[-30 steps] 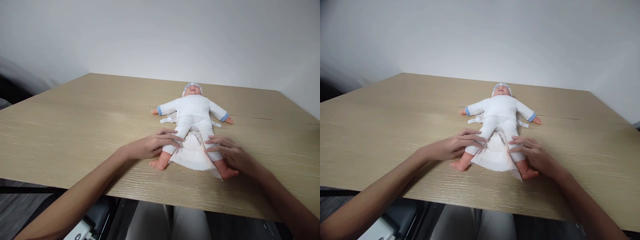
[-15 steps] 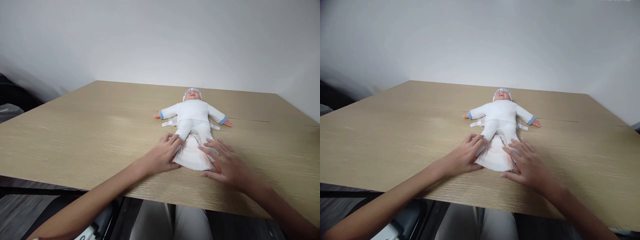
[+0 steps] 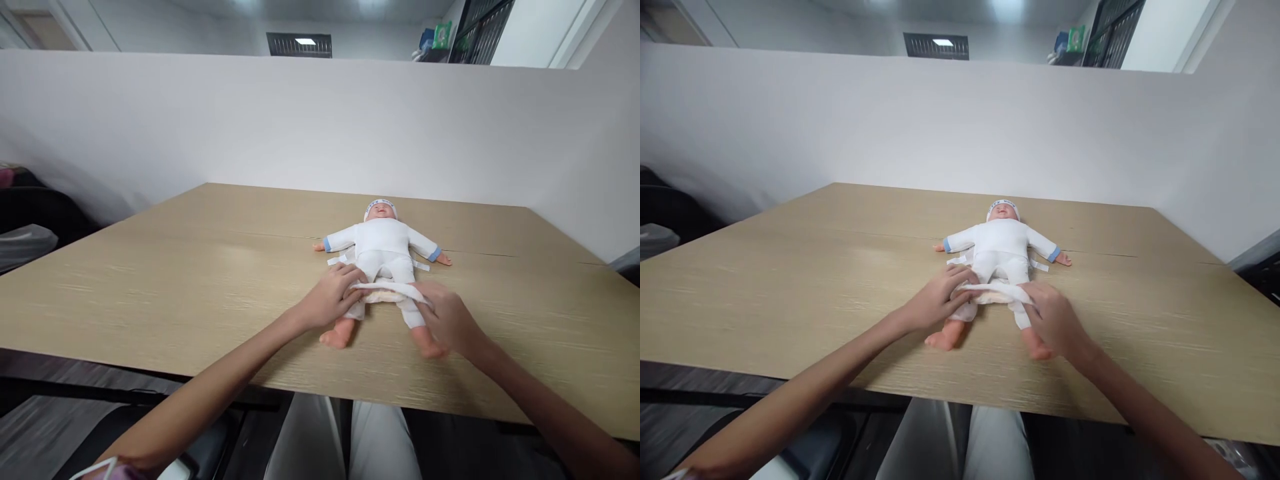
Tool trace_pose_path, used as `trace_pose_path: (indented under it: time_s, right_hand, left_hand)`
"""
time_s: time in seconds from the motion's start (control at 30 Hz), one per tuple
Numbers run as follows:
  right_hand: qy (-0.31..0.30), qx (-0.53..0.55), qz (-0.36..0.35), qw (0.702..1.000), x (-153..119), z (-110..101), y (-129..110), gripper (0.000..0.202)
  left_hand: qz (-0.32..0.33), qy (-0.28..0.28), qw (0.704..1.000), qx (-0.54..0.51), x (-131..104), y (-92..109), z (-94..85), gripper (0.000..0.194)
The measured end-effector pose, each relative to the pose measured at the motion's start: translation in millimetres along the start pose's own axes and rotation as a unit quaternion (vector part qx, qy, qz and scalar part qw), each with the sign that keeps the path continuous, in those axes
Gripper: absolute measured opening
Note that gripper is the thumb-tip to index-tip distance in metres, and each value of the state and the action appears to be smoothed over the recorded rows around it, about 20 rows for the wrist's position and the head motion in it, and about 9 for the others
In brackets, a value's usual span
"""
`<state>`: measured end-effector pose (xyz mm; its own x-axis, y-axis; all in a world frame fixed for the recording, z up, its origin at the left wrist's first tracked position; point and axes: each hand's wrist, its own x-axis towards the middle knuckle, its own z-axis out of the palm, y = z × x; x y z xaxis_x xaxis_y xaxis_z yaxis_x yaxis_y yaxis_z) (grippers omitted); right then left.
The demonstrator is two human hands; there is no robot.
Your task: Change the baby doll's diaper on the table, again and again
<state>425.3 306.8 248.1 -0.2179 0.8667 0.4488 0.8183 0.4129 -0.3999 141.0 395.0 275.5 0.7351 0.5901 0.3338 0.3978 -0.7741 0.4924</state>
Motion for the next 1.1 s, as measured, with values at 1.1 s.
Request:
trace_pose_path:
  time_s: [1.1]
  right_hand:
    - [0.114, 0.382, 0.285, 0.872, 71.1, 27.7, 94.1, 0.072]
  left_hand:
    - [-0.224, 0.163, 0.829, -0.486, 78.8, -98.3, 45.8, 0.064]
